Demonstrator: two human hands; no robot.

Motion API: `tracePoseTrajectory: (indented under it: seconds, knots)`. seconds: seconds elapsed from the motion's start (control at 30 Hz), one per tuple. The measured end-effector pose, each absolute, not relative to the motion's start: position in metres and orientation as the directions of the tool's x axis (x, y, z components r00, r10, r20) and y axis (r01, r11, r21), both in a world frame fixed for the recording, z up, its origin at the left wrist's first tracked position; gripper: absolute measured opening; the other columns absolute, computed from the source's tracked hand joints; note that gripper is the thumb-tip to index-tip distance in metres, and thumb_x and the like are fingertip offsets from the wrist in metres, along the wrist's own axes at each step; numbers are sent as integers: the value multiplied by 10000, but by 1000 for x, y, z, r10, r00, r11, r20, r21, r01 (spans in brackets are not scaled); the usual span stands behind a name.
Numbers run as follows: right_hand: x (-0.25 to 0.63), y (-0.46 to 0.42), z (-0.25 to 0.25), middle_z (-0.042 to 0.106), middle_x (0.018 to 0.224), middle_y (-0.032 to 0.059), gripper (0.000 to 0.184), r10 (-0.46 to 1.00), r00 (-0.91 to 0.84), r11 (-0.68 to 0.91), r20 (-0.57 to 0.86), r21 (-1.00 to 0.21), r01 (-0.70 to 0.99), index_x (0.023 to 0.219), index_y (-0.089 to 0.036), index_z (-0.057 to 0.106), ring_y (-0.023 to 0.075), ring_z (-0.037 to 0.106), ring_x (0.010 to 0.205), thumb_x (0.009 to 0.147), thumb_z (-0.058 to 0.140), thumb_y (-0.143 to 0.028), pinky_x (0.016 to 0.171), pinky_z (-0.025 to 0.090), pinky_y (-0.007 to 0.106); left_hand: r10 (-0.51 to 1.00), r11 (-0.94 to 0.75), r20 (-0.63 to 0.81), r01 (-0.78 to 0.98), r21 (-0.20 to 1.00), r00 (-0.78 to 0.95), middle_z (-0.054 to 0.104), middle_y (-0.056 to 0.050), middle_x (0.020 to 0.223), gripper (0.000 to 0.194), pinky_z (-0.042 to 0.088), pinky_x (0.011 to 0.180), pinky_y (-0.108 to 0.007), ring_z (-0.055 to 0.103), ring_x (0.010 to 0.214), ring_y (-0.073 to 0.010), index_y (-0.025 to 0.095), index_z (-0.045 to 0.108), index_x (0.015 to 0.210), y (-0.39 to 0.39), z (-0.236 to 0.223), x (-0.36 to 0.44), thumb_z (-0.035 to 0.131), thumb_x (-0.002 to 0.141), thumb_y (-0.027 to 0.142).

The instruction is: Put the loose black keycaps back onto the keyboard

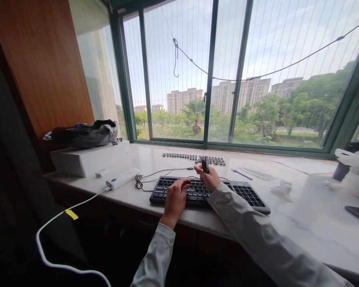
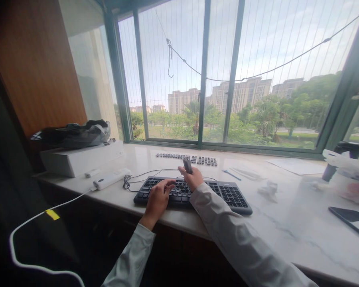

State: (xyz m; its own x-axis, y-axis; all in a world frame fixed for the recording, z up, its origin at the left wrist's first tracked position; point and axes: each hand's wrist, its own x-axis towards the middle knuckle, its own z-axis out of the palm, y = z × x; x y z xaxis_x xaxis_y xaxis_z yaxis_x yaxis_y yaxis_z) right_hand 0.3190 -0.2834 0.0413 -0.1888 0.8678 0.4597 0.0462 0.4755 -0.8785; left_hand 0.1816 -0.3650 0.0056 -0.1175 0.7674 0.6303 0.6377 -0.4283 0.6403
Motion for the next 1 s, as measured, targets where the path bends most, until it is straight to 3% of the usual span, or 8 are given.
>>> tracePoseTrajectory:
  seconds: [0.1, 0.27, 0.5, 0.77, 1.0]
  knots:
    - [318, -286, 37, 544, 538, -14, 314, 777, -256, 629, 575, -697, 343, 593, -192, 577, 130, 466, 539, 746, 610, -464, 518, 310, 256, 752, -433, 648, 649, 625, -122, 698, -40, 1055, 208, 476, 889, -299, 637, 981, -178, 218, 659, 1037, -365, 4, 181, 497, 908, 200]
    - [316, -284, 24, 582, 553, 10, 344, 708, -440, 705, 552, -519, 483, 603, -187, 622, 148, 508, 544, 789, 567, -471, 527, 298, 259, 772, -364, 617, 691, 624, -150, 707, -48, 1016, 199, 478, 835, -298, 651, 938, -191, 218, 639, 1046, -364, 3, 180, 492, 912, 206]
    - [315, -281, 18, 629, 593, 8, 236, 714, -435, 695, 548, -484, 532, 679, -206, 666, 149, 548, 571, 790, 605, -405, 545, 315, 244, 788, -310, 592, 723, 617, -168, 714, -31, 872, 136, 450, 710, -273, 667, 808, -190, 212, 599, 1015, -365, 3, 181, 516, 908, 218]
    - [314, -286, 21, 619, 595, 3, 179, 688, -445, 722, 573, -481, 497, 710, -218, 668, 156, 568, 590, 786, 601, -366, 545, 323, 240, 777, -312, 598, 704, 638, -197, 710, -36, 879, 142, 452, 689, -268, 659, 724, -167, 207, 597, 1012, -370, 7, 182, 551, 896, 276]
    - [316, -282, 18, 650, 631, 16, 223, 693, -445, 713, 568, -444, 543, 736, -225, 674, 159, 578, 601, 806, 584, -416, 558, 337, 243, 776, -353, 603, 663, 660, -187, 708, -17, 824, 169, 458, 642, -247, 643, 639, -141, 210, 606, 1033, -370, 4, 182, 528, 903, 283]
